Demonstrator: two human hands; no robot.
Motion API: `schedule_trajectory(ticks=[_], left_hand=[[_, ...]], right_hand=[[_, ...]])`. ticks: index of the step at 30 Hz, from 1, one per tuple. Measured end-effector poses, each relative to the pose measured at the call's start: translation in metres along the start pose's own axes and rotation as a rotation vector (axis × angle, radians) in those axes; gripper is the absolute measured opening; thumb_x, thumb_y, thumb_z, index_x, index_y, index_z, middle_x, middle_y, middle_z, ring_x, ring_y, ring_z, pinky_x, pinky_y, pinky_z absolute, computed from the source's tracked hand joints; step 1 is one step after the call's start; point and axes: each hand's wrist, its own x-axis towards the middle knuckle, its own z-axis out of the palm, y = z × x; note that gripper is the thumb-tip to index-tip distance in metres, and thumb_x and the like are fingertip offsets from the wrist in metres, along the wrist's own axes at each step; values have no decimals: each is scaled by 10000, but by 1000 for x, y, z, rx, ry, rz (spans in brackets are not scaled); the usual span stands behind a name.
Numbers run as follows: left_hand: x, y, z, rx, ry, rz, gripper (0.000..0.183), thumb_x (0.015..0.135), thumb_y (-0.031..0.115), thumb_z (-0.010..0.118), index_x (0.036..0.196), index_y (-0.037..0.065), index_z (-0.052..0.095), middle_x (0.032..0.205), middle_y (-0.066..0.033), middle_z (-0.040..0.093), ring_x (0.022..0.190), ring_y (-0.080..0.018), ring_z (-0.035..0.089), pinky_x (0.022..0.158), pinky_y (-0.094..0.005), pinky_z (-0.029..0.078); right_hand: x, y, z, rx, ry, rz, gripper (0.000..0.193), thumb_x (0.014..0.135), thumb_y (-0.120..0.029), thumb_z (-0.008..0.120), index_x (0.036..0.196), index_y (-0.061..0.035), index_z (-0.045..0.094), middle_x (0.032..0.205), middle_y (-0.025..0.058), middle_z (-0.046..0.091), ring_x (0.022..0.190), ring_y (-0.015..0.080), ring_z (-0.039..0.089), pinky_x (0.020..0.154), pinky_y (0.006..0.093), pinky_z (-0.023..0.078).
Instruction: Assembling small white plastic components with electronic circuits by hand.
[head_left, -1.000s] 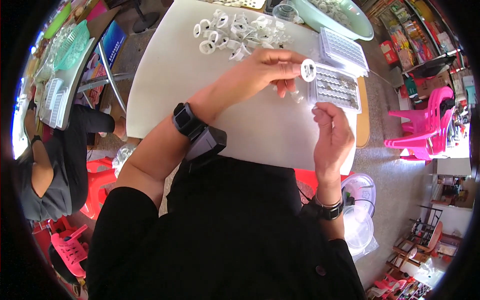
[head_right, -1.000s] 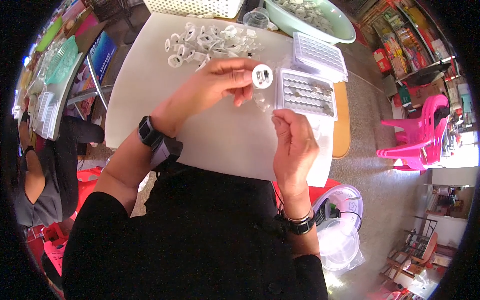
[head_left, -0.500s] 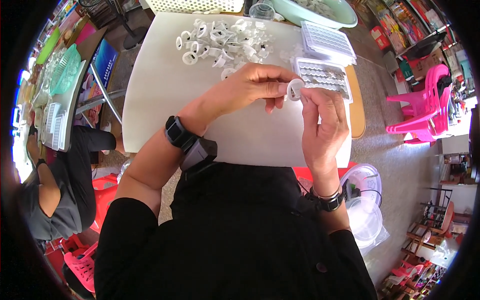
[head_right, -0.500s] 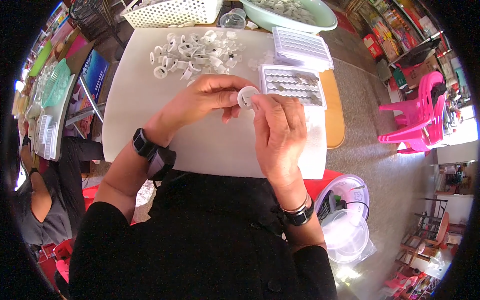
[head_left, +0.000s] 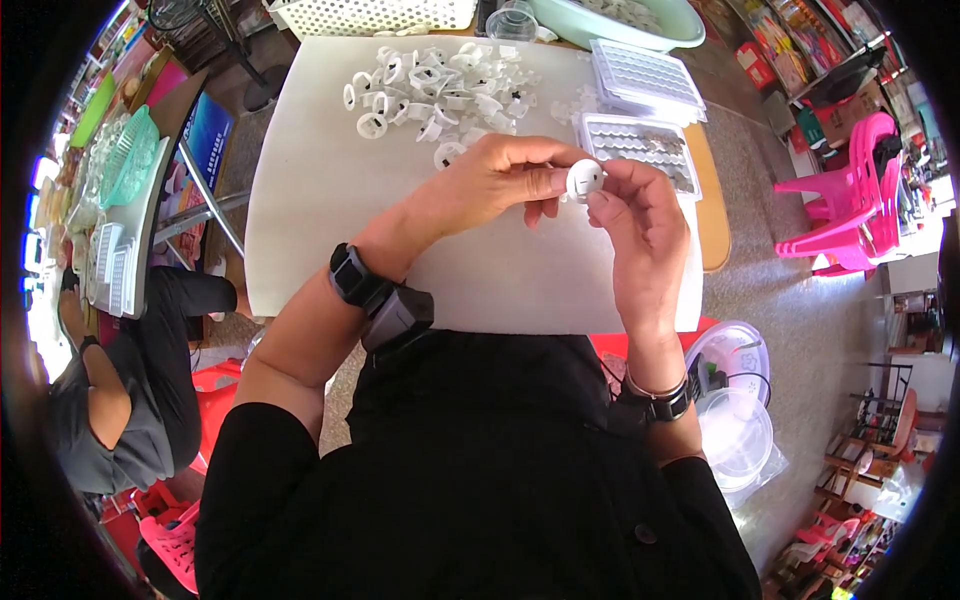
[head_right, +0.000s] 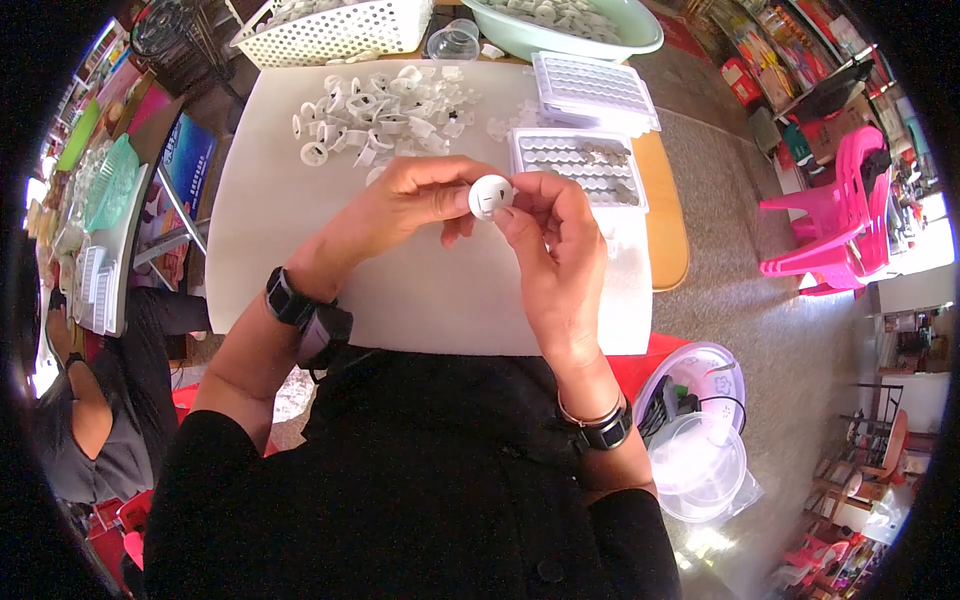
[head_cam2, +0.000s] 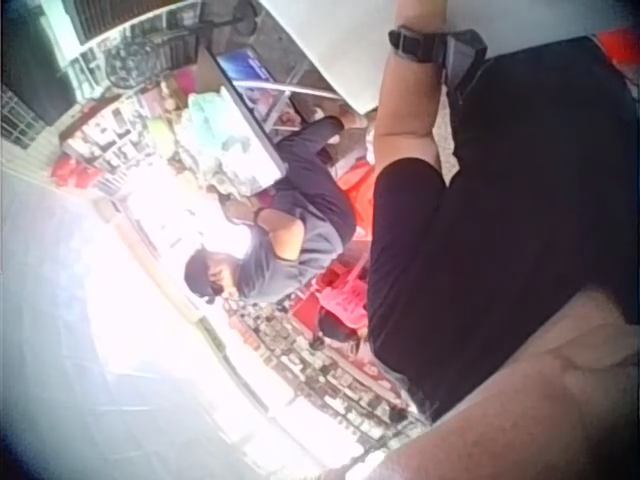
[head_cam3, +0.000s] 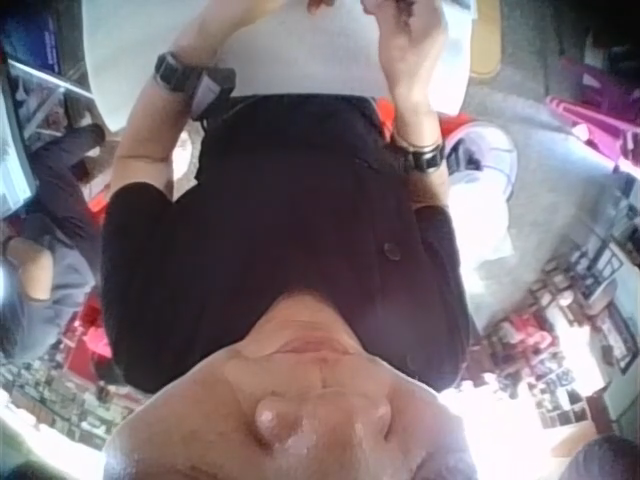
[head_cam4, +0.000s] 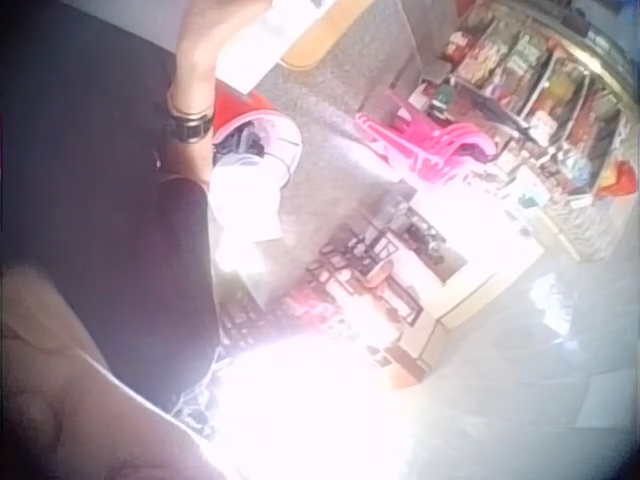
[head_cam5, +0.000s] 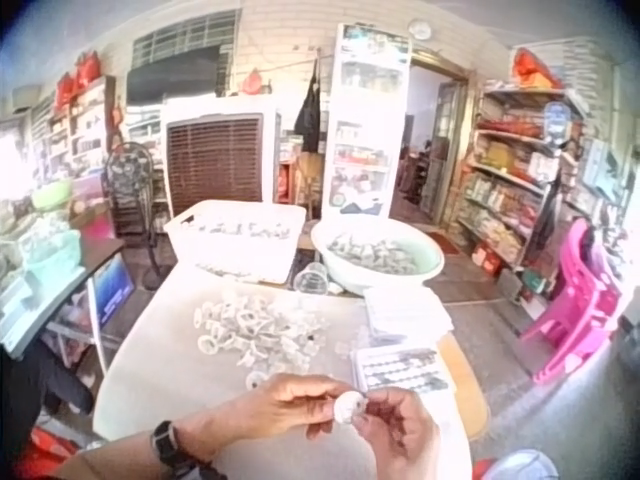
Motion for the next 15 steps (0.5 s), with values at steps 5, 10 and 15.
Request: schedule_trajectory(ticks=[5, 10, 15], left_hand=[[1, 4, 4, 27, 94, 24, 268, 949, 187, 567, 1135, -1, 609, 809, -21, 612, 646, -77, 549, 581, -222, 456], [0, 4, 6, 106, 149, -10, 210, 918, 97, 587, 1100, -6, 610, 792, -21, 611, 634, -69, 568, 550, -212, 466], [1, 0, 6, 110, 236, -3, 208, 872, 61, 618, 1071, 3, 631, 719, -13, 614, 600, -50, 552, 486, -206, 441]], right_hand=[[3, -1, -2, 123, 31, 88, 191, 840, 25, 625, 1024, -11, 588, 842, 24, 619, 761, 75, 568, 707, 231, 476], [1, 5, 9, -104, 50, -22, 168, 853, -34, 634, 1012, -10, 586, 813, 55, 636, 732, 99, 586, 690, 241, 485], [0, -2, 16, -65, 10, 144, 179, 872, -30, 592, 1041, -10, 539, 772, 75, 633, 649, 109, 591, 605, 245, 489]])
